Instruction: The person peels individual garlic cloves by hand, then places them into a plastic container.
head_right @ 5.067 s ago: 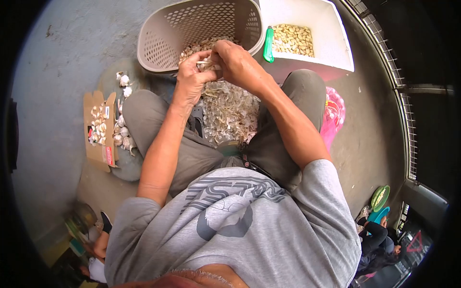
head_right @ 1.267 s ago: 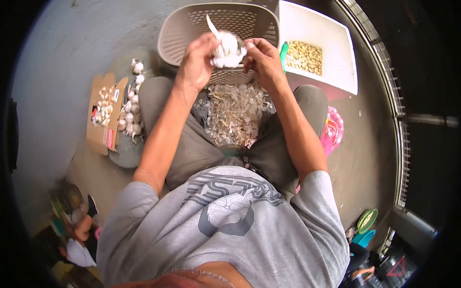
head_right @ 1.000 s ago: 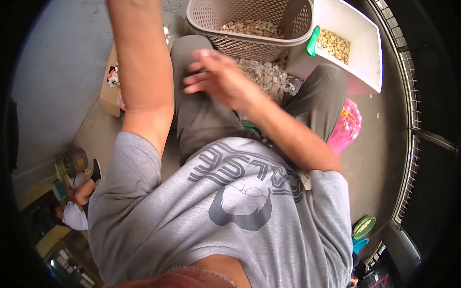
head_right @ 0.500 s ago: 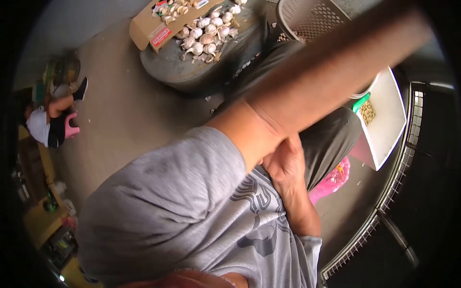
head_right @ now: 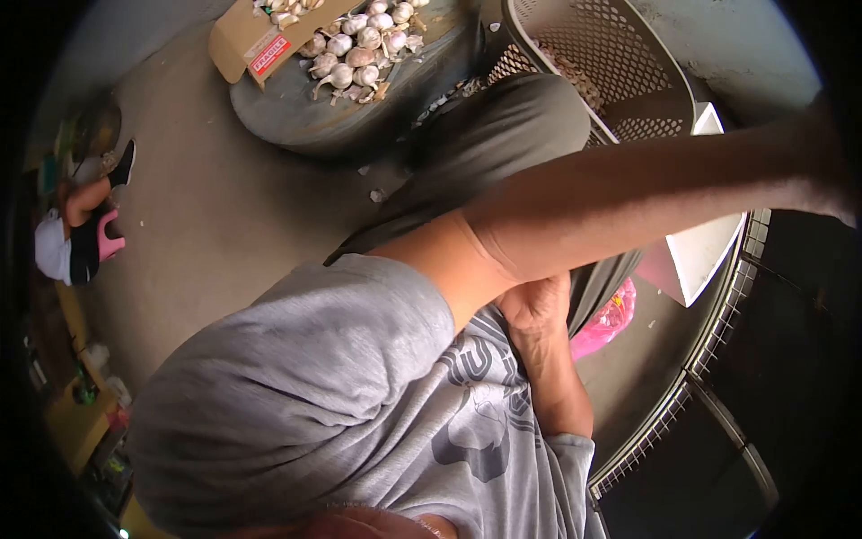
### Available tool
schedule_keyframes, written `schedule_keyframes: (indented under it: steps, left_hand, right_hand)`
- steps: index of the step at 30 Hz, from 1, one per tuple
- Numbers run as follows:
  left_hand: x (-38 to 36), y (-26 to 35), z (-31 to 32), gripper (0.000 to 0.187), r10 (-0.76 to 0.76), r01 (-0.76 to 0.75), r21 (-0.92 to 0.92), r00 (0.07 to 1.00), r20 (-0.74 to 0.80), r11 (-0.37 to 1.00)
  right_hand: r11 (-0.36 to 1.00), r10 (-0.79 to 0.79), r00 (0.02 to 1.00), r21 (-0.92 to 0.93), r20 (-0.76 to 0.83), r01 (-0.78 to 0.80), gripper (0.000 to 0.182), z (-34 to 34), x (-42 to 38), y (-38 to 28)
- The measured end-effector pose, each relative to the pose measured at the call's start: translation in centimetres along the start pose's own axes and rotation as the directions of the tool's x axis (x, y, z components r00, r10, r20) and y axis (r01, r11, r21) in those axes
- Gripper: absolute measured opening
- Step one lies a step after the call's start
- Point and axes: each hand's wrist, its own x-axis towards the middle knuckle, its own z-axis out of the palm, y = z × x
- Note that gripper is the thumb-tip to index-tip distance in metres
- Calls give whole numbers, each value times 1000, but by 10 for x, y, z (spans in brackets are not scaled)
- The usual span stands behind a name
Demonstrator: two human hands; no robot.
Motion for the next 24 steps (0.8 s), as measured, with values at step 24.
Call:
schedule_keyframes:
  steps: [24]
  left_hand:
    - [-35,6,-144,38,-187,142,161,928,322,977]
  right_hand:
    - [358,-619,719,-701,316,617,56,21,-23,-88]
